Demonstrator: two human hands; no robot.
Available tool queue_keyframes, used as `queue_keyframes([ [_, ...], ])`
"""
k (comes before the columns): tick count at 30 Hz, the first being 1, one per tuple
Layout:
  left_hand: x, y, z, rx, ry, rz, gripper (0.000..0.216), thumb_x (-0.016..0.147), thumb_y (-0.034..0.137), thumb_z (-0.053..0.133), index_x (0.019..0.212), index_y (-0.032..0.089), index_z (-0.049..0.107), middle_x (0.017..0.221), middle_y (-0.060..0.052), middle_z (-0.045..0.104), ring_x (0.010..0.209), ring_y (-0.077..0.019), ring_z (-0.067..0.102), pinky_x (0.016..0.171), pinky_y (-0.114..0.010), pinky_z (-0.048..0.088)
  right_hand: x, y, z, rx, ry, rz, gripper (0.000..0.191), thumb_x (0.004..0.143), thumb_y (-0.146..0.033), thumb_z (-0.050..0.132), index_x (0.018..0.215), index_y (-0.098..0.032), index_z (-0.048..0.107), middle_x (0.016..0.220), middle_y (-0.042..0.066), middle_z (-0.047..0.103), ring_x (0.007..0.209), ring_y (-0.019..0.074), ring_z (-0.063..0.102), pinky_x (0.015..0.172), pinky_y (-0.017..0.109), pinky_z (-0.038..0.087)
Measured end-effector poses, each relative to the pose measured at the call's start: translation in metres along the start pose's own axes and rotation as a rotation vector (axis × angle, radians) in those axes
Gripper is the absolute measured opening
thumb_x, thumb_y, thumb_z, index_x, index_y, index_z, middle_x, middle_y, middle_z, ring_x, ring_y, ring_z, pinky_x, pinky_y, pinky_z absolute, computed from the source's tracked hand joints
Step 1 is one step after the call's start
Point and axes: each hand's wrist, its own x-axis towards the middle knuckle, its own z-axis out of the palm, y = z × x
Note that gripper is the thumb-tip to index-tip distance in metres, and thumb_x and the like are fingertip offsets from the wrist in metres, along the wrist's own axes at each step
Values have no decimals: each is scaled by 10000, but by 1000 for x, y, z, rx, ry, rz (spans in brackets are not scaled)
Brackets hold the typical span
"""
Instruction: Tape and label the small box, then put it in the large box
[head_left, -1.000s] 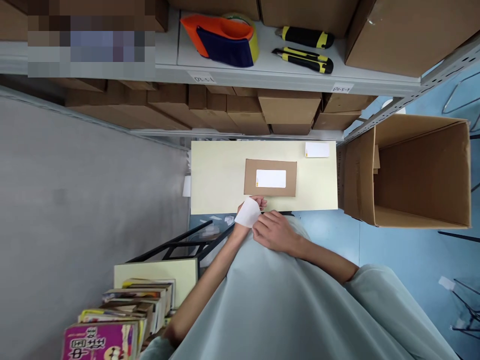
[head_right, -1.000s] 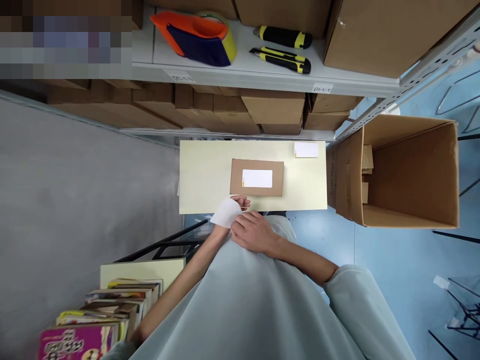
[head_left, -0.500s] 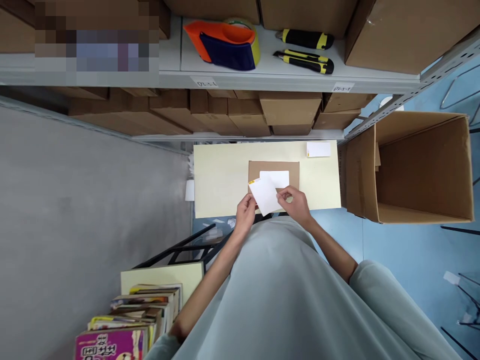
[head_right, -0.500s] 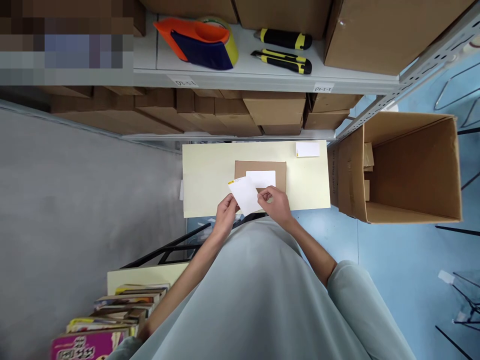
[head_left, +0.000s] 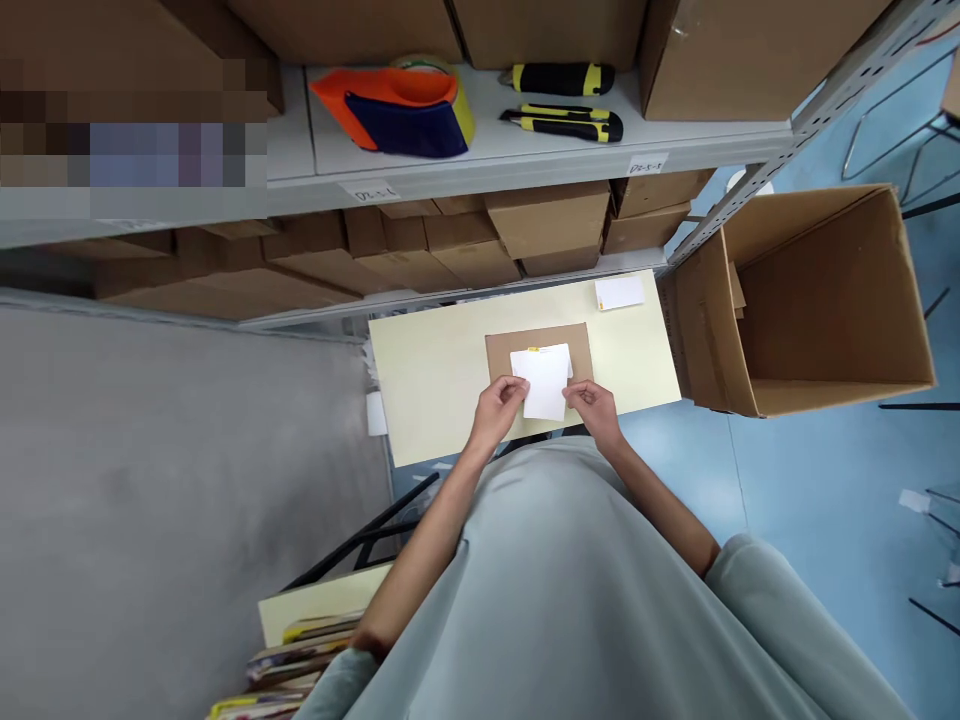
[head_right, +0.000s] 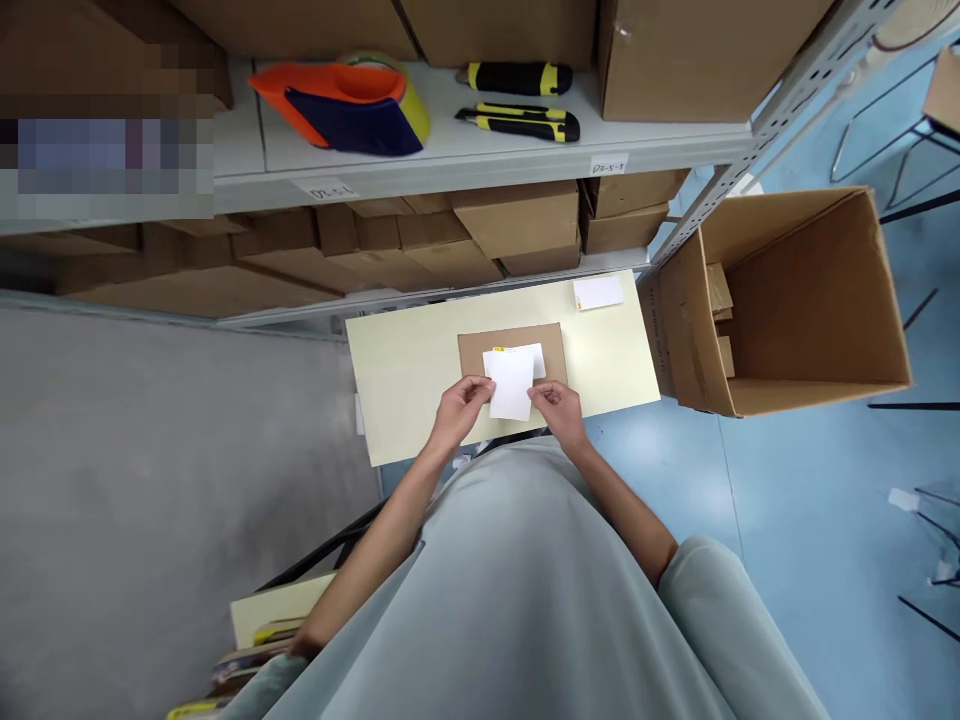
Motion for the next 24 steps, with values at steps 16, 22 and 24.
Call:
queue_keyframes([
  [16,109,22,-30,618,-509,280,200,879,423,697,910,228,731,1076,-85,747,967,-233,708,948,-377,543,-1,71,111,592,454,168,506,626,-658,894,746,-221,669,591,-28,664,564,145,599,628,318,549],
  [22,147,10,-26,610,-627,215,241,845,451,743,883,214,719,998,-63,731,905,-213,665,893,-336,527,8,93,148,519,613,16,453,791,-686,787,814,-258,639,572,-38,662,545,174,627,614,323,529],
  [24,154,7,-26,621,-647,216,223,845,433,743,874,213,718,984,-57,727,891,-210,650,884,-330,523,12,100,150,453,640,-2,420,851,-671,731,831,-262,640,575,-41,671,529,172,632,601,313,535],
])
